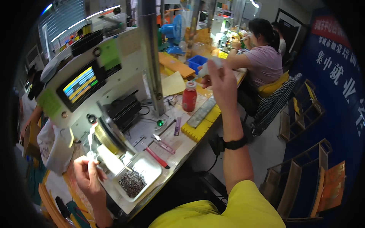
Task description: The user is operating a specialized assembly machine to process small components, likely for electronics or jewelry.
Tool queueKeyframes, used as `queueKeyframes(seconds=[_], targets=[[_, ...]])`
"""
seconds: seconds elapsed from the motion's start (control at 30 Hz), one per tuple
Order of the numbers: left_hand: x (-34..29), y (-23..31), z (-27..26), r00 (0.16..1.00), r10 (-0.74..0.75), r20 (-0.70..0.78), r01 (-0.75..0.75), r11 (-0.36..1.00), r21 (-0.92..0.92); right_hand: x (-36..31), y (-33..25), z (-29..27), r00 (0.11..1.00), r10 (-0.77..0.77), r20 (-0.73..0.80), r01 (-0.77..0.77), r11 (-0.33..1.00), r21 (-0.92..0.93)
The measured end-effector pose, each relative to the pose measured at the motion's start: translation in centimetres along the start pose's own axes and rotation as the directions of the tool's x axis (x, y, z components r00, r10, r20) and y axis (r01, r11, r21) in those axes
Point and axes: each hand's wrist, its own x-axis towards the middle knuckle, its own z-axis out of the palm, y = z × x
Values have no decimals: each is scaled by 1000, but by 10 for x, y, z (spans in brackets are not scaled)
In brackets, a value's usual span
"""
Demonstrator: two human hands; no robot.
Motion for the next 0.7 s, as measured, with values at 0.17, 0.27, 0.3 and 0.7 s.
queueKeyframes(seconds=[0.17, 0.27, 0.3, 0.7], targets=[[-1, 2, 9, 998, 59, -27, -57, 997, 53, 17, 30, 4, 1000, -18, 22, 21, 989, -150], [-2, 1, 6, 998, 55, -20, -54, 997, 59, 20, 45, 4, 995, -30, 95, 54, 965, -257], [-2, 2, 7, 997, 69, -25, -68, 996, 57, 19, 47, 6, 990, 11, 142, 40, 936, -350], [-9, 2, 19, 951, 309, -8, -303, 937, 172, -6, 16, 2, 986, -166, 12, 127, 709, -693]])
